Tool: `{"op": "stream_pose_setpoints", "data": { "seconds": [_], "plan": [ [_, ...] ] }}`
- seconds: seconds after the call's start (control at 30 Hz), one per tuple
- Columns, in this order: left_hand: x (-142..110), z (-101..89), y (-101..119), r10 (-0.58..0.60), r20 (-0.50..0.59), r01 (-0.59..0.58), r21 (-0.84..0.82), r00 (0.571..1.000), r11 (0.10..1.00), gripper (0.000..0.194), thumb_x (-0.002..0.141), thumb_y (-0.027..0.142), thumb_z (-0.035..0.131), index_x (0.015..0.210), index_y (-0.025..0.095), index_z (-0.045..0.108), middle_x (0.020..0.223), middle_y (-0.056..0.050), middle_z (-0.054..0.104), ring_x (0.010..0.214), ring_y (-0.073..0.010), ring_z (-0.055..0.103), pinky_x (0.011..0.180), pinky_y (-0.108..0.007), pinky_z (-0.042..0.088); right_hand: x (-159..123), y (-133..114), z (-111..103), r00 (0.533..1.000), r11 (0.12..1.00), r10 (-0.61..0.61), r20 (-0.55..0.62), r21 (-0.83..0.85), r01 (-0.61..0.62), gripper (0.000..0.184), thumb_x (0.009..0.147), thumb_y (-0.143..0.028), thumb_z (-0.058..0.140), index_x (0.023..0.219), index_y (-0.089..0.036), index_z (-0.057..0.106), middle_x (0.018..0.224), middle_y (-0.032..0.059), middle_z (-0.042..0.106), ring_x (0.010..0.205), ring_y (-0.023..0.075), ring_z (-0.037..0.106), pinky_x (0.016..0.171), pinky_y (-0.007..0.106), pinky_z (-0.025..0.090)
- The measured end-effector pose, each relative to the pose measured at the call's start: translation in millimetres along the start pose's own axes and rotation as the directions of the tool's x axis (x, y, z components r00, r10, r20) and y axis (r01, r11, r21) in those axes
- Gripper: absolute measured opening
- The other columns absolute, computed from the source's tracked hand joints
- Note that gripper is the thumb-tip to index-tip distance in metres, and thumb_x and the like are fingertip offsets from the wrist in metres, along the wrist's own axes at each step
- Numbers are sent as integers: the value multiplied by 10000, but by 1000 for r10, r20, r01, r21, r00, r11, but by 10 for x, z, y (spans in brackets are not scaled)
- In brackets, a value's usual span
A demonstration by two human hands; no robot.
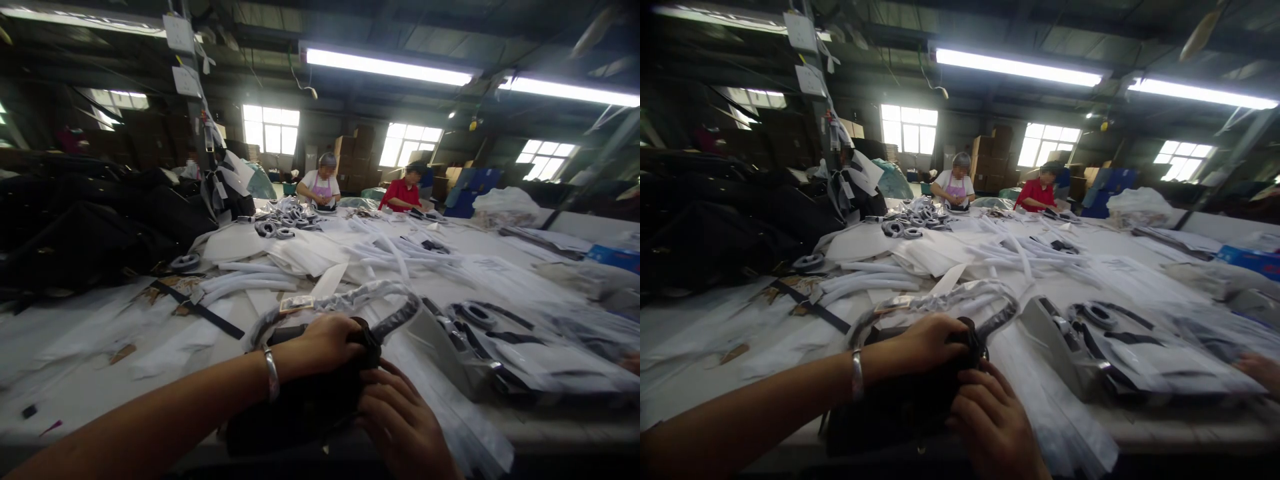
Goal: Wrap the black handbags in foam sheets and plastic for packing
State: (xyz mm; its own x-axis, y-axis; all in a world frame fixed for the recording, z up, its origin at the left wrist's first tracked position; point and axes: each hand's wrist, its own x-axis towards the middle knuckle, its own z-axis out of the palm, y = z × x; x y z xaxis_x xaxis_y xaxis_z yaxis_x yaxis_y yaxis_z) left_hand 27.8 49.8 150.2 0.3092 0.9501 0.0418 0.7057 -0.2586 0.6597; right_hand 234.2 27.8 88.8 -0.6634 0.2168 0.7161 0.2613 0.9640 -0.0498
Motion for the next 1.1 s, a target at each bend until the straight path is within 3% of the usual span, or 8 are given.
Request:
{"op": "stream_pose_setpoints", "data": {
  "seconds": [0.23,0.53,0.7,0.9,1.1],
  "plan": [
    [99,83,-122,-96,10,95,-225,995,970,305,710,407,763,939,207,726,881,1,757,797,-185,692,667,-234,496,24,44,-35,1000,999,-20,11,34,19,99,877,-132,662,946,-198,635,843,13,726,1020,190,684,1094,366,437],
    [120,201,-162,-119,-3,112,-316,993,942,337,705,427,764,945,204,685,895,-28,753,822,-206,695,677,-252,509,9,79,-59,999,997,-52,10,58,51,119,866,-132,672,967,-191,647,846,18,737,1002,188,691,1072,356,468],
    [128,72,-261,-78,31,84,-349,996,933,294,700,397,767,865,193,636,746,12,689,685,-163,638,588,-224,458,15,79,-102,998,998,-56,9,42,55,97,870,-134,674,950,-188,658,823,20,738,978,181,700,1089,338,460],
    [101,-89,-254,34,137,19,-367,990,930,265,864,450,587,830,187,583,657,47,554,597,-123,556,566,-214,457,59,64,-126,998,998,-56,-14,19,56,87,890,-129,640,942,-194,665,796,12,737,941,170,709,1072,323,471],
    [29,-151,-196,50,165,-14,-214,985,977,267,914,389,521,770,181,608,625,48,535,570,-107,514,556,-204,401,66,51,-147,998,997,-62,-26,49,63,70,924,-132,608,935,-162,671,815,11,727,983,142,690,1148,292,369]
  ]
}}
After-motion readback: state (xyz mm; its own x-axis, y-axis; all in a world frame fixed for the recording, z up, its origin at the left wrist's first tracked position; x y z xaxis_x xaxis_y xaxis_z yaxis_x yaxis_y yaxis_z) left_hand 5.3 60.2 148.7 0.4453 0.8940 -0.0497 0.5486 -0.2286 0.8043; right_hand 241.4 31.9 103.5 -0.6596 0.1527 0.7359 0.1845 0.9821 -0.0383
